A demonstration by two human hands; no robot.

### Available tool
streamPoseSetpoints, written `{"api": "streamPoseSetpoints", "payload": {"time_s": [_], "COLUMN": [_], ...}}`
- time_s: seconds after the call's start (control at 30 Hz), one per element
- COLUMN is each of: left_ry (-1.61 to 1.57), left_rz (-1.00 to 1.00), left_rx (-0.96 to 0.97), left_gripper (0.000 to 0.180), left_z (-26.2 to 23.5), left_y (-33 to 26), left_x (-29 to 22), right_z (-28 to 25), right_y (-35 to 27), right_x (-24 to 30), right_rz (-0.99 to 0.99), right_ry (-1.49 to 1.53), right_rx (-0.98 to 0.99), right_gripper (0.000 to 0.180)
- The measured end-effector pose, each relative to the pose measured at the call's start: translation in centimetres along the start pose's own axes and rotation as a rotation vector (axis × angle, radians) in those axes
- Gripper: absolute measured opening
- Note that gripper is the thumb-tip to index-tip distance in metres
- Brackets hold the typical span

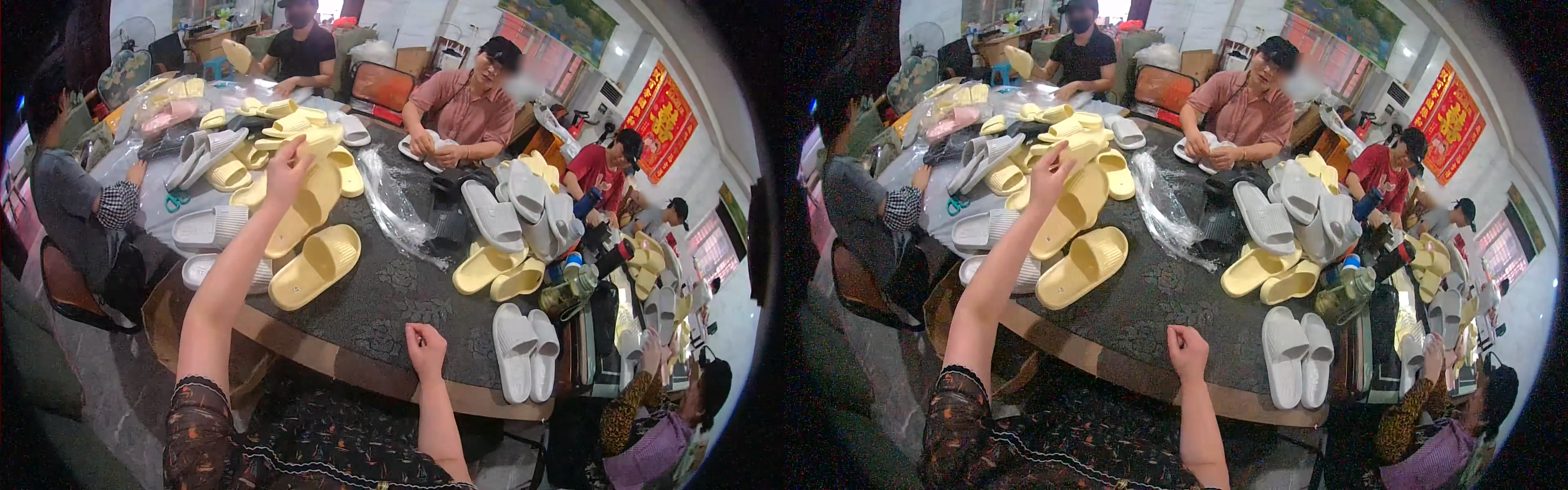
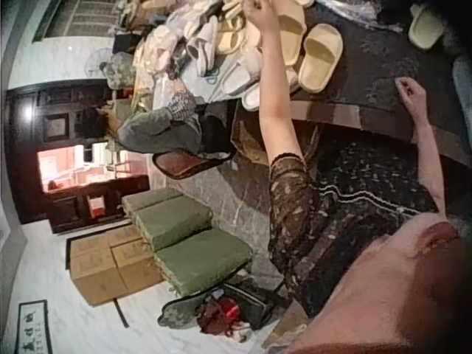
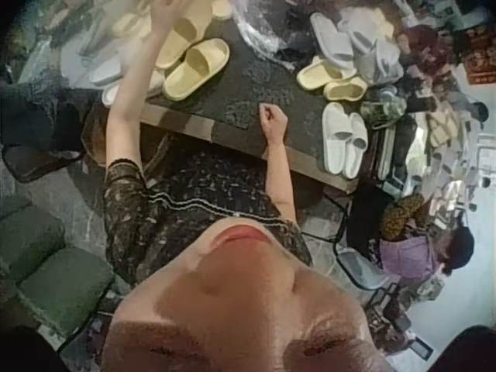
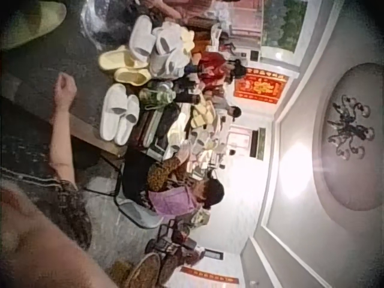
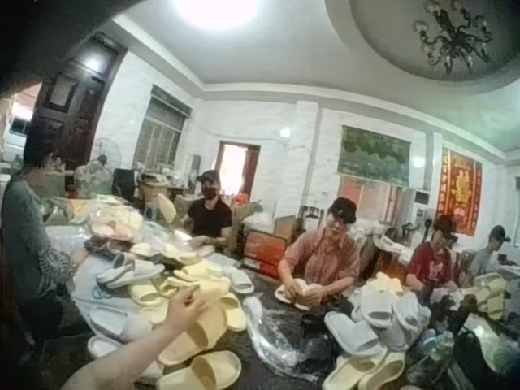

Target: The person joins pairs of slippers together by hand using plastic tag fasteners.

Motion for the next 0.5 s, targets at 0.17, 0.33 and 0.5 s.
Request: {"api": "streamPoseSetpoints", "payload": {"time_s": [0.17, 0.33, 0.5], "left_ry": [-0.372, -0.564, -0.565], "left_rz": [-0.191, -0.336, -0.31], "left_rx": [0.168, 0.344, 0.528], "left_gripper": [0.051, 0.06, 0.062], "left_z": [1.9, 3.6, 6.9], "left_y": [-3.7, -9.8, -18.0], "left_x": [-11.6, -16.3, -18.4], "right_z": [-1.5, -2.7, -3.6], "right_y": [0.1, 0.3, -0.7], "right_x": [0.4, 4.7, 9.4], "right_rz": [0.026, 0.137, 0.112], "right_ry": [0.199, 0.527, 0.753], "right_rx": [-0.101, -0.011, -0.051], "right_gripper": [0.012, 0.06, 0.081]}}
Point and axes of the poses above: each hand's wrist, its own y-axis towards the middle knuckle, its own z-axis out of the palm, x = y × z, the point moved 10 cm from there along y, towards the middle knuckle, and after that the axes turned 3 degrees about -z, right-handed, at the moved point
